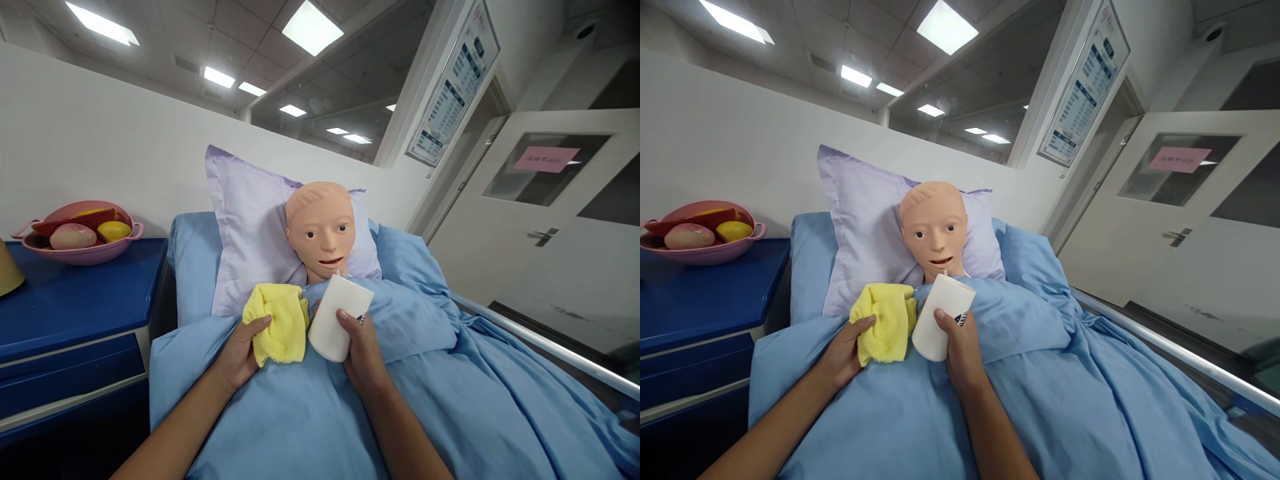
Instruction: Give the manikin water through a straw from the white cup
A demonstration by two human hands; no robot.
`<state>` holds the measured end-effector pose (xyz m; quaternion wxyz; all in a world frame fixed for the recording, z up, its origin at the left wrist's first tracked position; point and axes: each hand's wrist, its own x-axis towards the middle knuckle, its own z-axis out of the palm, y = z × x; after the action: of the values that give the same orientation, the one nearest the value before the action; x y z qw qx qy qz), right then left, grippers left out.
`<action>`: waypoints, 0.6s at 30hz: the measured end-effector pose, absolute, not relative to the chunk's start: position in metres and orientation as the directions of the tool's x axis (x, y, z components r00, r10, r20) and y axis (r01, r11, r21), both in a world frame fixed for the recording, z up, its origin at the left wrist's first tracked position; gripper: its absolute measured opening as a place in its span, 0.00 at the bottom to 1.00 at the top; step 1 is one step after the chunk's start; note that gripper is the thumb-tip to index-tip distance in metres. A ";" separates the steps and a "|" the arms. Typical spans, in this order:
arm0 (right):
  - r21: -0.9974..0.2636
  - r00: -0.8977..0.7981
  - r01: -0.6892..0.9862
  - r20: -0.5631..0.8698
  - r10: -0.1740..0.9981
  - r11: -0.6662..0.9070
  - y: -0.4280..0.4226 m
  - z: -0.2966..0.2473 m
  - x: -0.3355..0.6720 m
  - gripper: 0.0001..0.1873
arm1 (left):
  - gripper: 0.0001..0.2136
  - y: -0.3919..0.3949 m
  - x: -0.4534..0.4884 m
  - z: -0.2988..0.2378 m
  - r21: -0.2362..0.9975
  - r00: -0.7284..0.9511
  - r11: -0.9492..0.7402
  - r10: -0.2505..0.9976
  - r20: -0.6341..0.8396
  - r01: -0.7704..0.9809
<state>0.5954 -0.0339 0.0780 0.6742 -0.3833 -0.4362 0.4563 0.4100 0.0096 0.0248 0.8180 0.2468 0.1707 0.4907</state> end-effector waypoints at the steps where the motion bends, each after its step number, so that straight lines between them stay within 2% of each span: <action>1: -0.915 0.198 -0.281 0.241 0.950 0.290 -0.034 0.078 0.595 0.24 | 0.23 0.010 0.410 0.025 0.572 0.459 0.396 0.888 -0.038 -0.718; 18: -0.911 0.200 -0.283 0.251 0.947 0.301 -0.034 0.077 0.595 0.23 | 0.22 0.010 0.410 0.025 0.575 0.451 0.385 0.892 -0.031 -0.722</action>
<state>0.5950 -0.0339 0.0767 0.6761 -0.3779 -0.4396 0.4548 0.4104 0.0096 0.0246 0.8145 0.2491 0.1707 0.4954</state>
